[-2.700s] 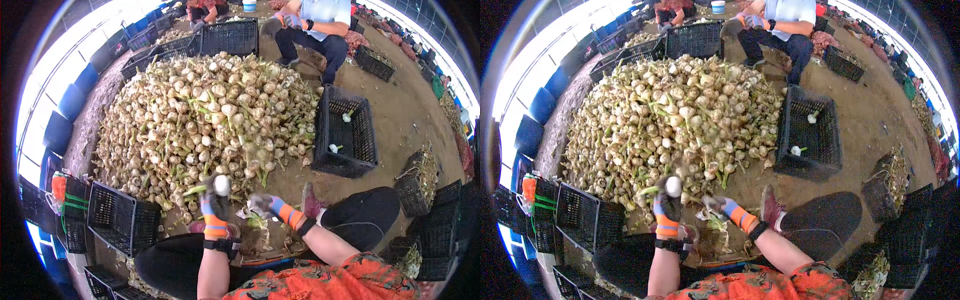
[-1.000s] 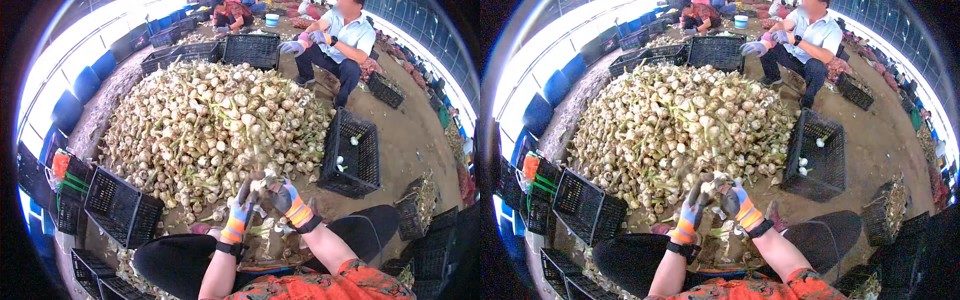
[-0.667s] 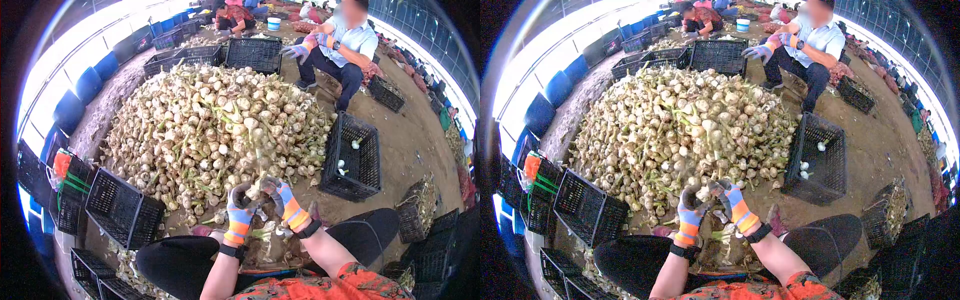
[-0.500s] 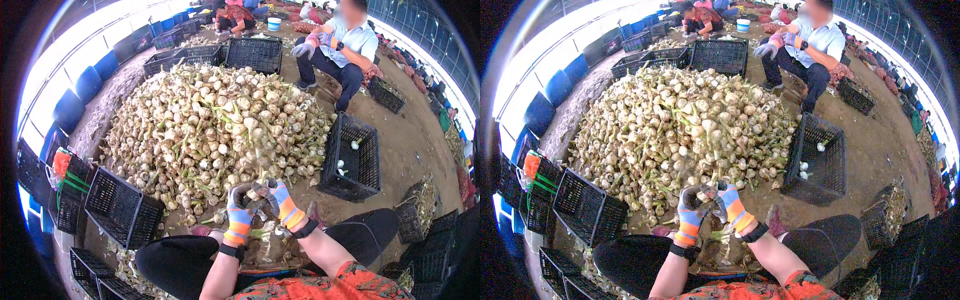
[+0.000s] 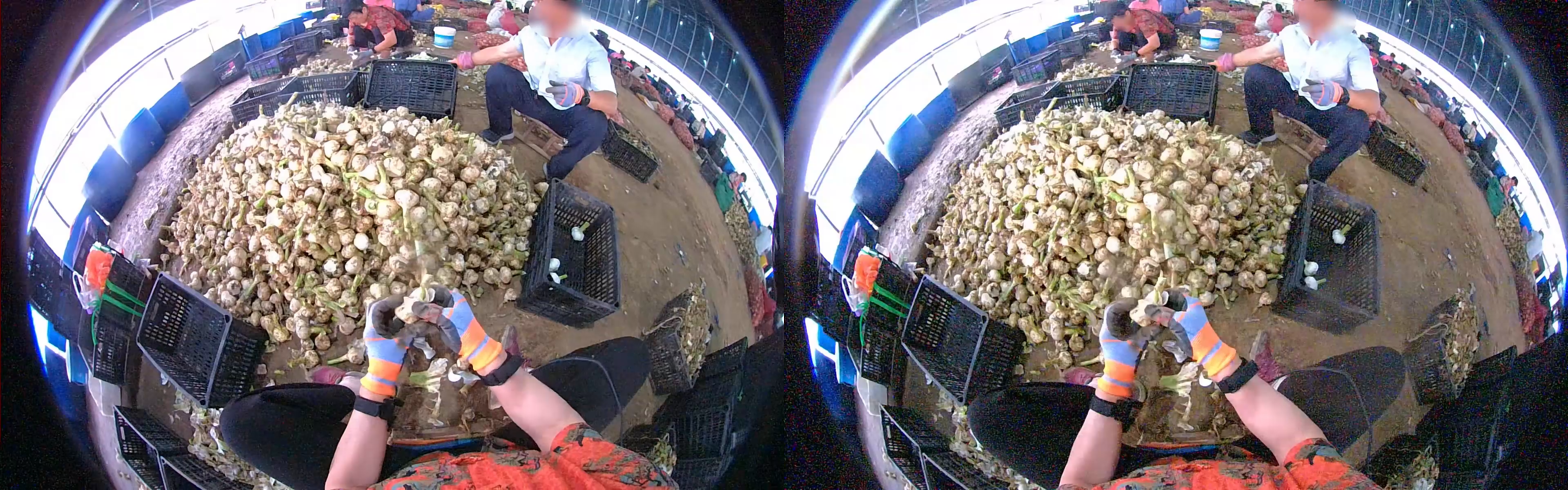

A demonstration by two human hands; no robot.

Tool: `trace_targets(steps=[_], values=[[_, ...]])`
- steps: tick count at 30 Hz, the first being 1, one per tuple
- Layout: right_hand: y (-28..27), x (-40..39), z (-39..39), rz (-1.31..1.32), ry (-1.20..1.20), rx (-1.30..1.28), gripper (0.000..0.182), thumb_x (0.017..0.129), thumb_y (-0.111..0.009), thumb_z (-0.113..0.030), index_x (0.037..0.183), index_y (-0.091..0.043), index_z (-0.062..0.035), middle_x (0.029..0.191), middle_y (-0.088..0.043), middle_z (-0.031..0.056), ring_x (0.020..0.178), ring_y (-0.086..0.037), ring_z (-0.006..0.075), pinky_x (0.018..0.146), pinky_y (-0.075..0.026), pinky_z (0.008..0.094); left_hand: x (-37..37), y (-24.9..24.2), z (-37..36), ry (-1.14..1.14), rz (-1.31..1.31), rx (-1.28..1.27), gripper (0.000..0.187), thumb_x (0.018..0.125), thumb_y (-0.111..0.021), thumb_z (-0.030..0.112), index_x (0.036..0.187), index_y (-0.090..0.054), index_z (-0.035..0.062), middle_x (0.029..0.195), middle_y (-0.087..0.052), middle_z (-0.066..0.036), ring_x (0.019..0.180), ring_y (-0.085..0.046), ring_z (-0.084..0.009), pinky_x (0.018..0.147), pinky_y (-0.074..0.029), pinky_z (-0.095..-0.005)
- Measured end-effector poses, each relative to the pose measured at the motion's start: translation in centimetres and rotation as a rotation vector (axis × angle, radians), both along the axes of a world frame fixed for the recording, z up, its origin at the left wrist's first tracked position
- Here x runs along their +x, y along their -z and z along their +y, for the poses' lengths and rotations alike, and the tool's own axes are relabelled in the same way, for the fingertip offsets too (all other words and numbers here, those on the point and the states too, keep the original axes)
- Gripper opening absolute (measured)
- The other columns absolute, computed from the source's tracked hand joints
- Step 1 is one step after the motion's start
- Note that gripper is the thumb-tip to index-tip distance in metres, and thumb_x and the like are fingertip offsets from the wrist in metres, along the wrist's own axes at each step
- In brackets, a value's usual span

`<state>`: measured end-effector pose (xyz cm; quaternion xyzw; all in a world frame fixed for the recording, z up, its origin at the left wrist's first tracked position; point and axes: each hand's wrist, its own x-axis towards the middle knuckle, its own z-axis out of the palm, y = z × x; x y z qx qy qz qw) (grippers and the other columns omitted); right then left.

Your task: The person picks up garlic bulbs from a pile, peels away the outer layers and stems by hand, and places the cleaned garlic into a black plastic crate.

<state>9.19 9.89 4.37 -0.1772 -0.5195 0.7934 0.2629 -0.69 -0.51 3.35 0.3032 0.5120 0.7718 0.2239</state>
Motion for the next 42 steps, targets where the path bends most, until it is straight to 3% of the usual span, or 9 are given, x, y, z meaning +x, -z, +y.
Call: trace_targets(steps=[10, 16, 22, 23, 26, 28, 31, 34, 42], values=[[2.1, 2.0, 2.9, 0.069, 0.022, 0.033, 0.047, 0.064, -0.043, 0.009, 0.109, -0.053, -0.0003, 0.100, -0.061, 0.0074, 0.090, -0.059, 0.0170, 0.079, -0.052, 0.0335, 0.6, -3.4, -0.7, 0.187, -0.556, 0.025, 0.038, 0.081, -0.062, 0.004, 0.115, -0.048, 0.0000, 0.109, -0.055, -0.011, 0.095, -0.056, -0.0170, 0.080, -0.049, -0.0284], [0.9, 1.7, 1.5, -0.045, 0.243, -0.150, 0.041, 0.063, -0.046, 0.011, 0.101, -0.058, 0.0015, 0.096, -0.062, 0.0083, 0.087, -0.060, 0.0170, 0.078, -0.051, 0.0311, 0.6, -1.2, 0.0, 0.099, -0.118, -0.105, 0.037, 0.084, -0.061, 0.010, 0.117, -0.049, -0.0008, 0.108, -0.057, -0.013, 0.093, -0.059, -0.0198, 0.076, -0.053, -0.0321], [2.1, 1.0, 1.9, -0.258, 0.281, 0.723, 0.029, 0.069, -0.063, 0.003, 0.098, -0.061, 0.0009, 0.091, -0.065, 0.0061, 0.081, -0.058, 0.0102, 0.074, -0.048, 0.0256, 0.7, -2.6, -0.4, 0.237, -0.526, -0.094, 0.039, 0.081, -0.061, 0.003, 0.119, -0.049, -0.0022, 0.108, -0.058, -0.012, 0.091, -0.059, -0.0171, 0.078, -0.051, -0.0285], [6.2, 0.9, 2.0, -0.300, 0.369, 0.546, 0.027, 0.066, -0.065, -0.004, 0.092, -0.061, 0.0037, 0.094, -0.063, 0.0154, 0.087, -0.058, 0.0236, 0.077, -0.046, 0.0327, 0.5, -1.0, -0.1, 0.187, -0.311, -0.129, 0.040, 0.080, -0.061, 0.001, 0.118, -0.049, -0.0022, 0.107, -0.058, -0.011, 0.091, -0.059, -0.0172, 0.079, -0.050, -0.0288], [-1.6, 1.3, 0.9, -0.239, 0.146, 0.323, 0.027, 0.064, -0.064, -0.003, 0.090, -0.061, 0.0038, 0.089, -0.063, 0.0148, 0.084, -0.058, 0.0229, 0.076, -0.046, 0.0328, 0.0, 0.4, -0.3, 0.147, -0.212, -0.122, 0.043, 0.075, -0.064, -0.003, 0.116, -0.051, -0.0020, 0.105, -0.059, -0.010, 0.092, -0.059, -0.0165, 0.081, -0.049, -0.0291], [6.0, 1.2, 3.1, -0.344, 0.439, 0.605, 0.024, 0.066, -0.055, 0.004, 0.090, -0.061, 0.0036, 0.083, -0.065, 0.0098, 0.076, -0.060, 0.0166, 0.071, -0.048, 0.0283, 0.0, -1.0, -0.8, 0.242, -0.291, -0.167, 0.045, 0.073, -0.065, -0.003, 0.116, -0.050, -0.0029, 0.105, -0.059, -0.010, 0.093, -0.058, -0.0168, 0.082, -0.049, -0.0291], [4.8, 2.6, 4.1, -0.184, 0.533, 0.055, 0.026, 0.070, -0.047, 0.002, 0.092, -0.061, 0.0042, 0.080, -0.064, 0.0082, 0.069, -0.060, 0.0152, 0.065, -0.048, 0.0257, -0.4, -2.3, -1.3, 0.295, -0.222, -0.081, 0.050, 0.073, -0.065, -0.002, 0.120, -0.047, -0.0027, 0.108, -0.058, -0.010, 0.095, -0.058, -0.0178, 0.083, -0.048, -0.0300], [2.4, 3.8, 4.3, -0.907, -0.235, 0.700, 0.035, 0.069, -0.050, 0.000, 0.102, -0.061, -0.0001, 0.084, -0.065, 0.0102, 0.075, -0.061, 0.0176, 0.070, -0.048, 0.0286, -0.7, -0.5, -1.0, 0.353, -0.355, 0.008, 0.060, 0.071, -0.067, -0.001, 0.125, -0.041, -0.0023, 0.115, -0.053, -0.011, 0.099, -0.056, -0.0185, 0.087, -0.047, -0.0310], [-5.1, 1.8, 2.1, -0.207, 0.006, 0.809, 0.033, 0.069, -0.065, -0.018, 0.100, -0.064, -0.0052, 0.095, -0.062, 0.0168, 0.088, -0.060, 0.0286, 0.077, -0.047, 0.0318, -0.3, -1.6, -0.6, 0.294, -0.013, -0.108, 0.068, 0.068, -0.070, -0.005, 0.128, -0.037, -0.0019, 0.116, -0.052, -0.010, 0.102, -0.054, -0.0169, 0.088, -0.046, -0.0294]])
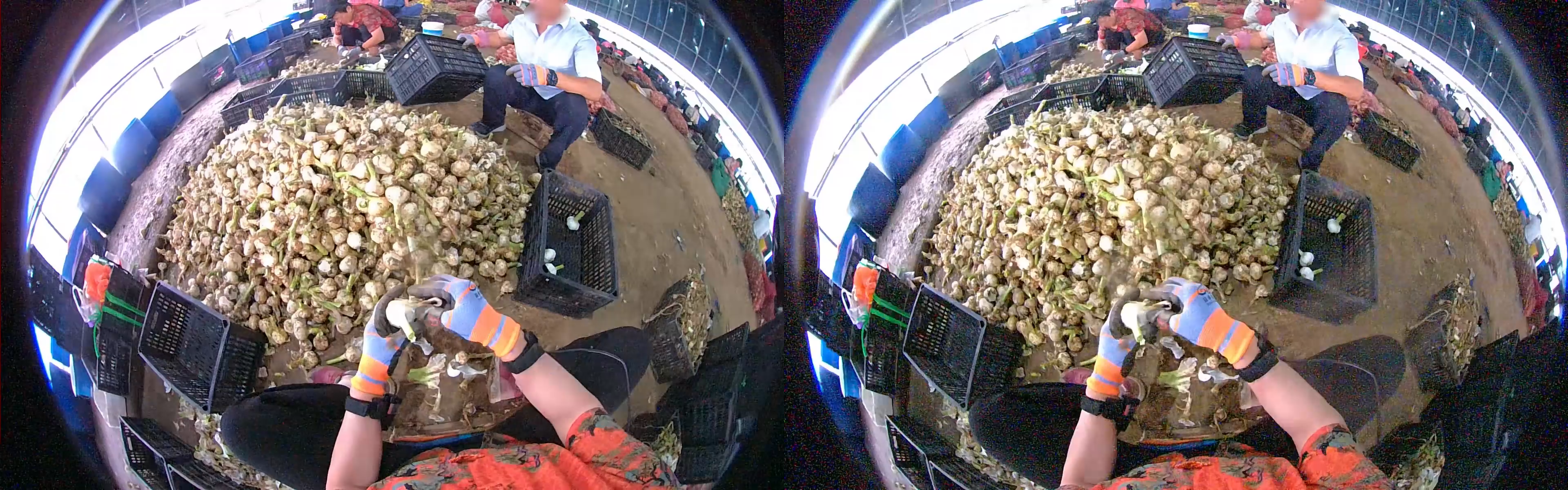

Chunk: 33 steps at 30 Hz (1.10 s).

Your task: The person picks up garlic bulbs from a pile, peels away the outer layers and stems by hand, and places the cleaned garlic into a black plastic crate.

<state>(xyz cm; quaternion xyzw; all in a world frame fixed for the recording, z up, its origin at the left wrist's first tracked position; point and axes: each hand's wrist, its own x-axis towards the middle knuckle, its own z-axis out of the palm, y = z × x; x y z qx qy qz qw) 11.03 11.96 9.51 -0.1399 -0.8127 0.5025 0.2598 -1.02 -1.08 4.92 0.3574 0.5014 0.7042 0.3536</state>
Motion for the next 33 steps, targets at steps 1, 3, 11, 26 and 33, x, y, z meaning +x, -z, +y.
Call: trace_targets(steps=[1, 3, 11, 26, 33], values=[[-0.9, 0.0, -0.1, -0.081, -0.015, 0.111, 0.032, 0.069, -0.065, -0.018, 0.098, -0.065, -0.0052, 0.094, -0.062, 0.0167, 0.087, -0.060, 0.0295, 0.076, -0.047, 0.0324, 0.0, -0.1, 0.0, 0.025, -0.028, -0.010, 0.069, 0.067, -0.069, -0.006, 0.128, -0.038, -0.0016, 0.115, -0.053, -0.010, 0.101, -0.054, -0.0163, 0.087, -0.045, -0.0287], [-2.1, -0.3, -0.4, -0.265, -0.014, 0.179, 0.027, 0.070, -0.063, -0.019, 0.093, -0.065, -0.0057, 0.092, -0.061, 0.0166, 0.085, -0.059, 0.0320, 0.074, -0.048, 0.0349, 0.0, 0.3, -0.1, 0.049, -0.058, -0.019, 0.069, 0.066, -0.069, -0.006, 0.128, -0.038, -0.0014, 0.115, -0.053, -0.010, 0.101, -0.054, -0.0158, 0.087, -0.045, -0.0281], [-3.4, -2.0, 0.0, -0.586, -0.150, 0.726, 0.033, 0.063, -0.060, -0.022, 0.090, -0.059, -0.0044, 0.092, -0.060, 0.0191, 0.084, -0.059, 0.0354, 0.073, -0.048, 0.0404, 0.0, 1.6, -0.5, 0.078, 0.020, 0.015, 0.062, 0.068, -0.065, 0.000, 0.126, -0.043, -0.0006, 0.112, -0.055, -0.008, 0.098, -0.054, -0.0132, 0.085, -0.044, -0.0265], [7.4, 0.0, 4.7, -0.718, 0.212, 0.085, 0.045, 0.066, -0.064, -0.020, 0.106, -0.056, 0.0005, 0.097, -0.061, 0.0209, 0.092, -0.059, 0.0309, 0.080, -0.047, 0.0335, 0.5, -1.3, -0.8, 0.042, -0.207, 0.060, 0.056, 0.078, -0.061, -0.005, 0.129, -0.037, -0.0003, 0.118, -0.050, -0.010, 0.104, -0.053, -0.0187, 0.088, -0.046, -0.0306], [3.6, -0.8, 1.4, -0.051, -0.030, -0.469, 0.046, 0.063, -0.072, -0.017, 0.104, -0.060, -0.0005, 0.097, -0.063, 0.0158, 0.091, -0.060, 0.0217, 0.079, -0.047, 0.0289, 0.5, -0.4, -0.4, -0.032, -0.053, 0.063, 0.053, 0.079, -0.061, 0.001, 0.127, -0.041, 0.0001, 0.118, -0.053, -0.009, 0.104, -0.054, -0.0175, 0.086, -0.047, -0.0290]])
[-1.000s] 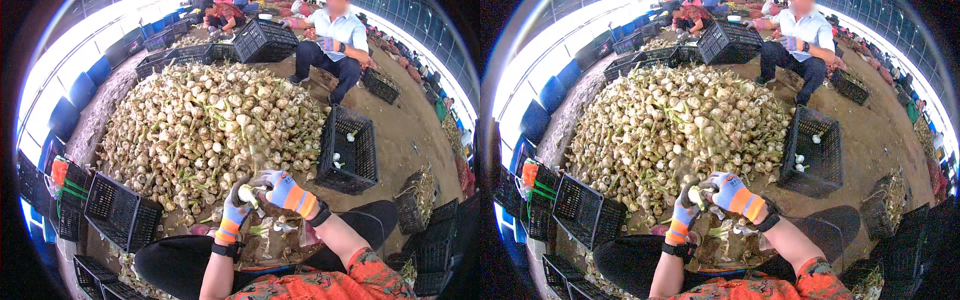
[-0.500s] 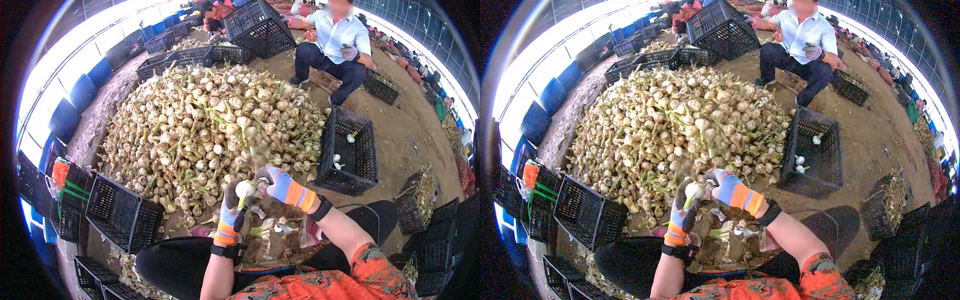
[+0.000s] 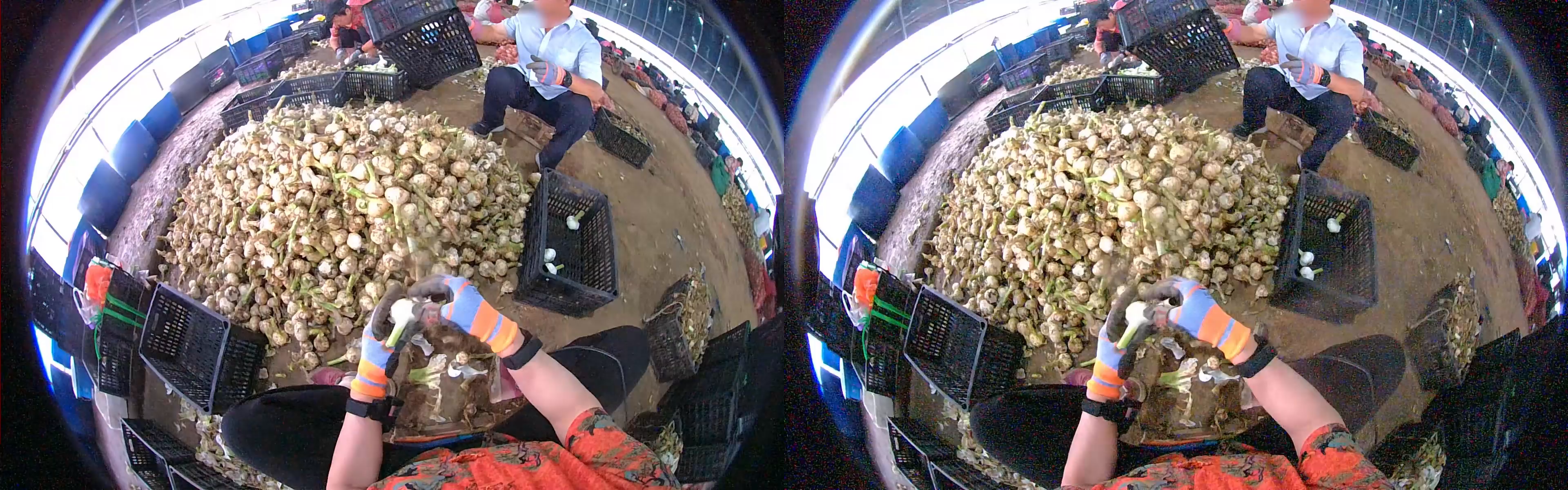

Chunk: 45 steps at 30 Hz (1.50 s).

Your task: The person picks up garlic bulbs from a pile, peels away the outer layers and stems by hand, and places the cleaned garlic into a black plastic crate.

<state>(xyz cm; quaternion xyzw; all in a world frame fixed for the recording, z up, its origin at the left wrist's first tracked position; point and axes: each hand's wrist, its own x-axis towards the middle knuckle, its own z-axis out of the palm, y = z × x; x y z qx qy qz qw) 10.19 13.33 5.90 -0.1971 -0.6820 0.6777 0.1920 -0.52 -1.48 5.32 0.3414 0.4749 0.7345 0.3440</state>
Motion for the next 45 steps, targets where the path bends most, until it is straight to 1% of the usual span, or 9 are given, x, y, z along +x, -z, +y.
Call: trace_targets(steps=[5, 10, 21, 27, 31, 35, 37, 41, 45], values=[[-4.4, -0.2, -1.1, -0.330, -0.034, 0.675, 0.030, 0.065, -0.067, -0.023, 0.088, -0.064, -0.0035, 0.090, -0.063, 0.0171, 0.084, -0.061, 0.0316, 0.075, -0.048, 0.0360, -0.8, 1.1, -0.4, 0.009, 0.114, -0.181, 0.058, 0.073, -0.067, 0.001, 0.126, -0.045, -0.0016, 0.117, -0.052, -0.011, 0.104, -0.052, -0.0178, 0.088, -0.043, -0.0277], [-6.7, -0.6, -1.1, -0.498, -0.137, 0.825, 0.028, 0.067, -0.060, -0.020, 0.088, -0.059, -0.0015, 0.092, -0.058, 0.0211, 0.089, -0.056, 0.0367, 0.077, -0.046, 0.0403, 0.3, 0.3, -0.2, 0.009, 0.084, -0.095, 0.060, 0.071, -0.067, 0.000, 0.127, -0.043, -0.0011, 0.115, -0.052, -0.011, 0.102, -0.053, -0.0187, 0.088, -0.044, -0.0287], [-2.4, -0.7, -1.2, -0.197, 0.230, 0.696, 0.026, 0.066, -0.059, -0.013, 0.089, -0.056, 0.0006, 0.094, -0.056, 0.0219, 0.088, -0.054, 0.0380, 0.076, -0.045, 0.0402, 0.0, 0.7, -0.6, -0.069, -0.295, 0.006, 0.039, 0.083, -0.059, 0.004, 0.120, -0.048, 0.0013, 0.121, -0.051, -0.013, 0.107, -0.053, -0.0232, 0.089, -0.046, -0.0355], [-0.3, -0.1, 0.8, -0.395, 0.385, 0.643, 0.022, 0.070, -0.062, -0.018, 0.084, -0.058, -0.0007, 0.089, -0.059, 0.0208, 0.083, -0.057, 0.0368, 0.073, -0.046, 0.0409, -0.5, 0.0, -0.8, -0.058, -0.630, 0.161, 0.034, 0.086, -0.055, 0.006, 0.120, -0.048, 0.0042, 0.124, -0.050, -0.013, 0.111, -0.051, -0.0262, 0.094, -0.044, -0.0415], [-1.0, -0.1, -1.3, -0.032, 0.164, 0.122, 0.026, 0.070, -0.063, -0.018, 0.089, -0.059, -0.0003, 0.085, -0.062, 0.0171, 0.080, -0.059, 0.0344, 0.074, -0.047, 0.0381, -0.2, 0.6, -0.3, -0.054, -0.614, 0.204, 0.033, 0.086, -0.055, 0.005, 0.118, -0.050, 0.0024, 0.120, -0.052, -0.012, 0.106, -0.054, -0.0252, 0.093, -0.045, -0.0387], [-1.8, -0.7, -2.8, -0.152, 0.240, 0.542, 0.028, 0.065, -0.065, -0.017, 0.087, -0.061, -0.0002, 0.084, -0.063, 0.0173, 0.078, -0.060, 0.0337, 0.073, -0.048, 0.0370, -0.5, 1.6, -0.4, -0.161, -0.474, 0.027, 0.035, 0.080, -0.058, -0.002, 0.115, -0.051, -0.0033, 0.112, -0.057, -0.013, 0.098, -0.058, -0.0218, 0.088, -0.048, -0.0344], [-4.2, -1.0, -3.5, -0.239, 0.214, 0.492, 0.021, 0.065, -0.061, -0.004, 0.085, -0.061, 0.0024, 0.087, -0.062, 0.0179, 0.079, -0.061, 0.0276, 0.070, -0.048, 0.0326, 0.1, 1.5, -0.1, -0.310, -0.111, 0.058, 0.032, 0.077, -0.058, -0.008, 0.109, -0.055, -0.0049, 0.110, -0.057, -0.012, 0.098, -0.058, -0.0209, 0.087, -0.047, -0.0336], [-3.1, -1.5, -3.5, -0.333, 0.280, 0.773, 0.024, 0.061, -0.060, -0.012, 0.080, -0.060, 0.0017, 0.084, -0.060, 0.0209, 0.080, -0.058, 0.0367, 0.072, -0.047, 0.0394, 1.5, 1.1, 0.1, -0.466, 0.318, -0.038, 0.029, 0.075, -0.060, -0.007, 0.104, -0.060, -0.0029, 0.108, -0.059, -0.010, 0.097, -0.057, -0.0199, 0.084, -0.048, -0.0313], [-2.7, -1.2, -3.3, -0.390, 0.235, 0.808, 0.034, 0.064, -0.062, -0.018, 0.093, -0.058, -0.0002, 0.097, -0.057, 0.0200, 0.091, -0.055, 0.0349, 0.079, -0.046, 0.0391, 1.0, 0.9, -0.2, -0.307, -0.310, 0.106, 0.029, 0.078, -0.060, -0.004, 0.107, -0.058, -0.0022, 0.107, -0.060, -0.010, 0.094, -0.058, -0.0192, 0.083, -0.048, -0.0302]])
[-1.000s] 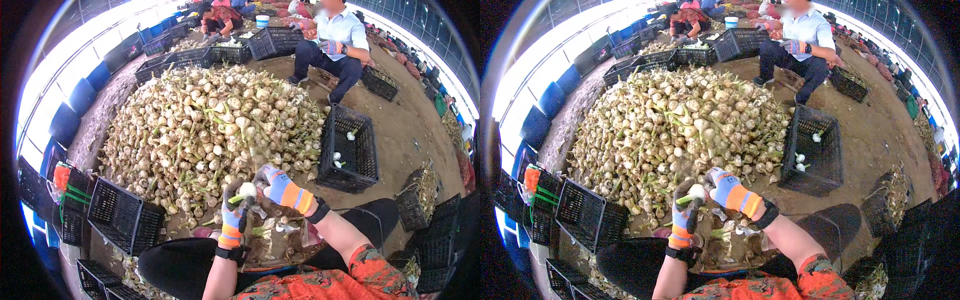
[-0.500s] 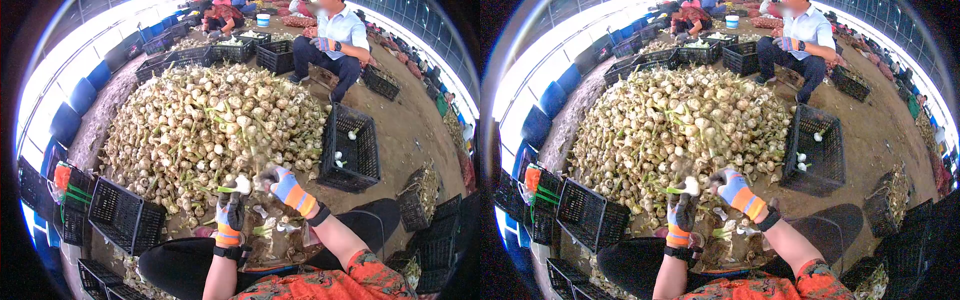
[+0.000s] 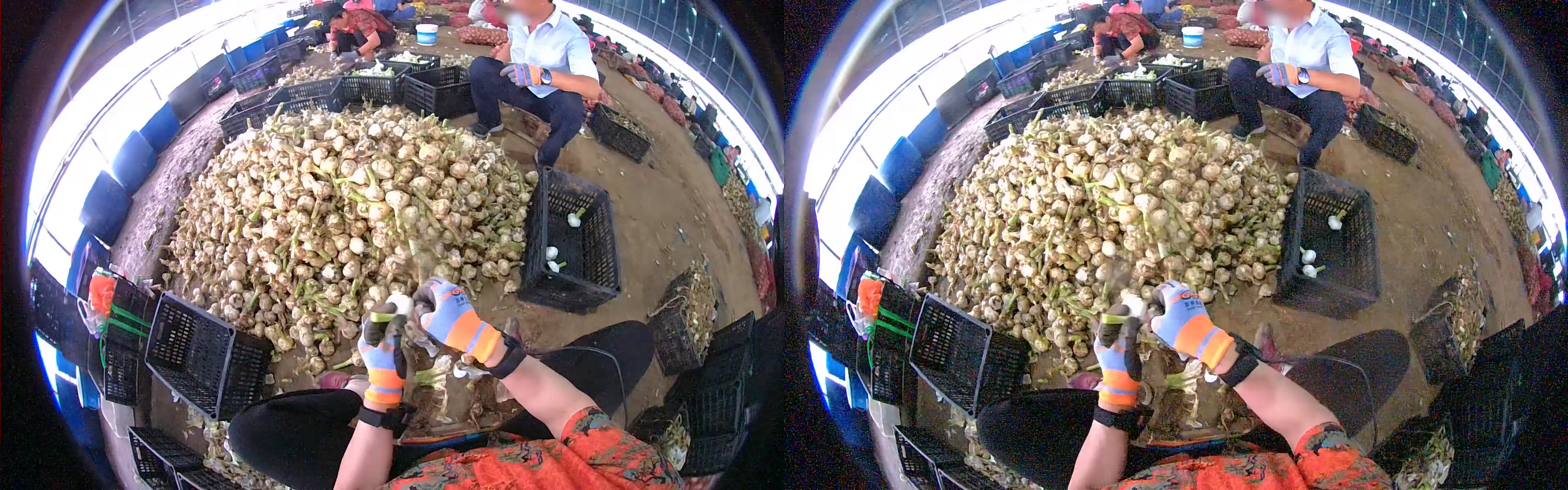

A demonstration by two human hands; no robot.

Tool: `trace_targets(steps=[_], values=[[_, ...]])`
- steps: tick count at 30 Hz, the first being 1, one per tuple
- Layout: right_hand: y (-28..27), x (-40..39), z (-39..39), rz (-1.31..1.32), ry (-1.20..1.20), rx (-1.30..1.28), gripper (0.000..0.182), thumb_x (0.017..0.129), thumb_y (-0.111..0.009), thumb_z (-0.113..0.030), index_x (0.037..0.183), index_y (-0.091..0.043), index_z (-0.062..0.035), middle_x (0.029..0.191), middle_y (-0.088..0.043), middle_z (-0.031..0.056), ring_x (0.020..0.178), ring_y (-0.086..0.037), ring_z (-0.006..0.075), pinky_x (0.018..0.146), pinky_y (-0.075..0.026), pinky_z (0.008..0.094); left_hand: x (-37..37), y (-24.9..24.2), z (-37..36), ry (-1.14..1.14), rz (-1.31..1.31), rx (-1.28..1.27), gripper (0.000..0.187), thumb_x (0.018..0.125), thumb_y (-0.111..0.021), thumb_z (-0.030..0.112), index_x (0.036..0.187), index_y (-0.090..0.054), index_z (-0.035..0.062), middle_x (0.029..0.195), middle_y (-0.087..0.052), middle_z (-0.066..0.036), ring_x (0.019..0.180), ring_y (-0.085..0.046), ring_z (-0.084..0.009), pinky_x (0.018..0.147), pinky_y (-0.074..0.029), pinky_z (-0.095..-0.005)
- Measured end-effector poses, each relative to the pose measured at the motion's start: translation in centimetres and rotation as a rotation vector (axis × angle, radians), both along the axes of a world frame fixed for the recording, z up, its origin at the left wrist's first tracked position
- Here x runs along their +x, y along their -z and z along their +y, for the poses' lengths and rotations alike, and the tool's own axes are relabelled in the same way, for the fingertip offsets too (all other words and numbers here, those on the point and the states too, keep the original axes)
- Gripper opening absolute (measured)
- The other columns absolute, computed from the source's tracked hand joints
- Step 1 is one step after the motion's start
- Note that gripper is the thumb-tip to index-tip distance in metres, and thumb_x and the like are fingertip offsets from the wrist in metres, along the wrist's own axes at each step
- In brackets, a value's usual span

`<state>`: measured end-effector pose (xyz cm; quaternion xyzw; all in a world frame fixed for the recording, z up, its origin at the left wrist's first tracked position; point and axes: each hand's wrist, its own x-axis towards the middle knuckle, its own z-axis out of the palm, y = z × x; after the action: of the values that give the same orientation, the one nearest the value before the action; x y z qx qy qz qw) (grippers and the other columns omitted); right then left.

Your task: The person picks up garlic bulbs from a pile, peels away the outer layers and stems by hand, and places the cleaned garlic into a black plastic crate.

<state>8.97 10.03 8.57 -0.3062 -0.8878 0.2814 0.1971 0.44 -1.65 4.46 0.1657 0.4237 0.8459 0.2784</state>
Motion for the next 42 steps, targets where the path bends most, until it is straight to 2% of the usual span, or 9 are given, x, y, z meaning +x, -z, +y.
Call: trace_targets(steps=[8, 12, 18, 25, 32, 35, 38, 39, 42], values=[[-1.7, 0.1, -0.6, 0.230, -0.016, -0.141, 0.021, 0.065, -0.064, -0.016, 0.081, -0.062, -0.0016, 0.083, -0.061, 0.0184, 0.080, -0.059, 0.0341, 0.071, -0.048, 0.0386, 0.2, -0.8, 0.2, -0.091, 0.130, -0.143, 0.021, 0.075, -0.062, -0.007, 0.095, -0.063, -0.0024, 0.111, -0.055, -0.011, 0.099, -0.055, -0.0196, 0.087, -0.045, -0.0301], [-1.1, -0.4, -0.4, 0.085, 0.058, -0.222, 0.025, 0.063, -0.064, -0.016, 0.082, -0.061, -0.0006, 0.084, -0.061, 0.0202, 0.080, -0.058, 0.0359, 0.072, -0.048, 0.0389, 0.3, 0.0, 0.2, -0.228, 0.719, -0.300, 0.027, 0.075, -0.054, -0.008, 0.099, -0.062, 0.0003, 0.108, -0.058, -0.011, 0.099, -0.056, -0.0200, 0.083, -0.049, -0.0331], [1.7, 0.1, 1.8, 0.122, 0.151, -0.090, 0.025, 0.064, -0.062, -0.009, 0.087, -0.059, 0.0009, 0.079, -0.063, 0.0170, 0.079, -0.060, 0.0321, 0.071, -0.049, 0.0360, 0.0, -1.5, 0.1, 0.095, 0.054, 0.024, 0.033, 0.085, -0.057, 0.008, 0.117, -0.051, 0.0012, 0.118, -0.054, -0.011, 0.105, -0.053, -0.0201, 0.091, -0.044, -0.0328], [-1.4, 0.3, 0.8, 0.429, -0.116, -0.951, 0.021, 0.069, -0.068, -0.003, 0.088, -0.060, 0.0013, 0.076, -0.062, 0.0047, 0.067, -0.055, 0.0105, 0.064, -0.047, 0.0267, -0.8, 0.1, -0.1, 0.166, 0.003, 0.042, 0.030, 0.088, -0.054, 0.009, 0.117, -0.048, 0.0038, 0.116, -0.054, -0.011, 0.103, -0.054, -0.0206, 0.088, -0.046, -0.0324], [11.5, 3.2, 5.0, -0.485, -0.001, -0.240, 0.029, 0.073, -0.054, -0.020, 0.095, -0.062, -0.0018, 0.096, -0.061, 0.0216, 0.090, -0.058, 0.0370, 0.078, -0.047, 0.0413, -2.5, -0.2, -0.8, 0.283, -0.506, 0.392, 0.032, 0.089, -0.051, 0.018, 0.121, -0.047, 0.0212, 0.124, -0.050, -0.011, 0.111, -0.049, -0.0296, 0.092, -0.033, -0.0664], [20.2, 7.3, 2.2, -0.640, -0.013, -0.274, 0.030, 0.078, -0.048, -0.024, 0.095, -0.060, -0.0026, 0.098, -0.059, 0.0228, 0.091, -0.058, 0.0377, 0.078, -0.047, 0.0424, -2.6, 2.6, -0.9, 0.328, -0.521, 0.260, 0.029, 0.091, -0.050, 0.019, 0.118, -0.049, 0.0118, 0.112, -0.056, -0.010, 0.097, -0.055, -0.0219, 0.085, -0.045, -0.0432], [29.5, 11.7, 1.2, -0.667, -0.714, 0.180, 0.024, 0.079, -0.047, -0.019, 0.083, -0.064, -0.0033, 0.092, -0.060, 0.0211, 0.087, -0.057, 0.0348, 0.074, -0.047, 0.0412, -4.3, 6.1, -2.5, 0.231, -0.149, -0.456, 0.026, 0.091, -0.050, 0.019, 0.114, -0.051, 0.0053, 0.094, -0.058, -0.006, 0.075, -0.054, -0.0136, 0.060, -0.046, -0.0241], [31.4, 11.4, 0.5, -0.879, -0.765, 0.229, 0.020, 0.076, -0.052, -0.018, 0.085, -0.065, -0.0056, 0.094, -0.062, 0.0177, 0.086, -0.059, 0.0326, 0.073, -0.047, 0.0417, -4.8, 5.5, -2.5, 0.250, -0.440, -0.142, 0.028, 0.091, -0.051, 0.021, 0.114, -0.051, 0.0062, 0.091, -0.058, -0.006, 0.071, -0.052, -0.0129, 0.056, -0.045, -0.0236], [40.2, 11.6, 2.3, -0.768, 0.043, -0.223, 0.019, 0.072, -0.061, -0.021, 0.089, -0.066, -0.0136, 0.088, -0.066, 0.0077, 0.081, -0.061, 0.0306, 0.067, -0.048, 0.0385, -8.8, -0.2, -5.0, -0.070, -0.517, 0.058, 0.037, 0.089, -0.050, 0.039, 0.108, -0.052, 0.0074, 0.089, -0.060, -0.004, 0.061, -0.048, -0.0110, 0.053, -0.042, -0.0232]])
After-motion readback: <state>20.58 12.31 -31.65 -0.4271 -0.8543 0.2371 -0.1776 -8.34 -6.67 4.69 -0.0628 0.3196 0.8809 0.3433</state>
